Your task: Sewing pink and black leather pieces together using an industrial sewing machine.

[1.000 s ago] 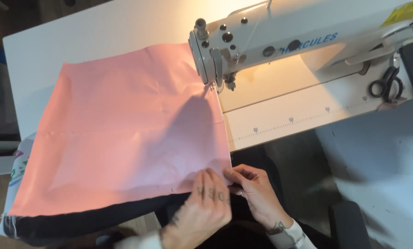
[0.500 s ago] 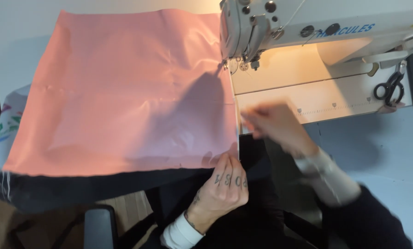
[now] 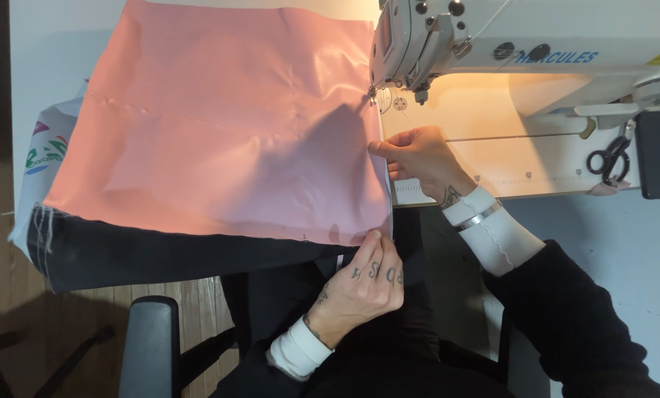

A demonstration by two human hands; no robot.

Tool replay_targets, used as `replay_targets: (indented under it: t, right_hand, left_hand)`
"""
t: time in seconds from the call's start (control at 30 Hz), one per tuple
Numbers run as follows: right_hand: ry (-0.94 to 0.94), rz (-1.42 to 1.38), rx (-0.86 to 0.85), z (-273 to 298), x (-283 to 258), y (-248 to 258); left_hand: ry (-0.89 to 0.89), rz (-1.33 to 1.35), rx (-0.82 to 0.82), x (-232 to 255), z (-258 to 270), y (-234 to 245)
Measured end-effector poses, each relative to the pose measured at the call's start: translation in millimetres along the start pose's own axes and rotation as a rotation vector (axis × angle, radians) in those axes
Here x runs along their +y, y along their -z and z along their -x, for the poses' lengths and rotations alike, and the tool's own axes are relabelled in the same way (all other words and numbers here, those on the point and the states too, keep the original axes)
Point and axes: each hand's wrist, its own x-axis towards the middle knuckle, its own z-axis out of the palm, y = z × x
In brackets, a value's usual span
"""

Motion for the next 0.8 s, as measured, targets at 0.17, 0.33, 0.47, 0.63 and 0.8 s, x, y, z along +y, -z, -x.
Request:
replay_targets:
  t: [0.17, 0.33, 0.47, 0.63, 0.8]
  right_hand:
    - [0.016, -0.007, -0.038, 16.7, -5.8, 9.2]
    - [-0.125, -0.158, -0.217, 24.1, 15.7, 28.7]
    - [-0.121, -0.094, -0.173, 26.2, 10.1, 20.5]
    - [-0.025, -0.114, -0.183, 9.4, 40.3, 21.2]
    - [-0.007, -0.145, -0.203, 3.1, 44.8, 21.2]
  left_hand:
    - [0.047, -0.003, 0.039, 1.0, 2.5, 6.1]
    - [0.132, 0.032, 0.150, -4.4, 2.4, -0.6]
    - [0.105, 0.065, 0.166, 1.3, 4.1, 0.2]
    - [0.081, 0.017, 0.192, -10.0, -2.1, -3.4]
    - [0.082, 0.029, 0.231, -4.9, -5.6, -10.7]
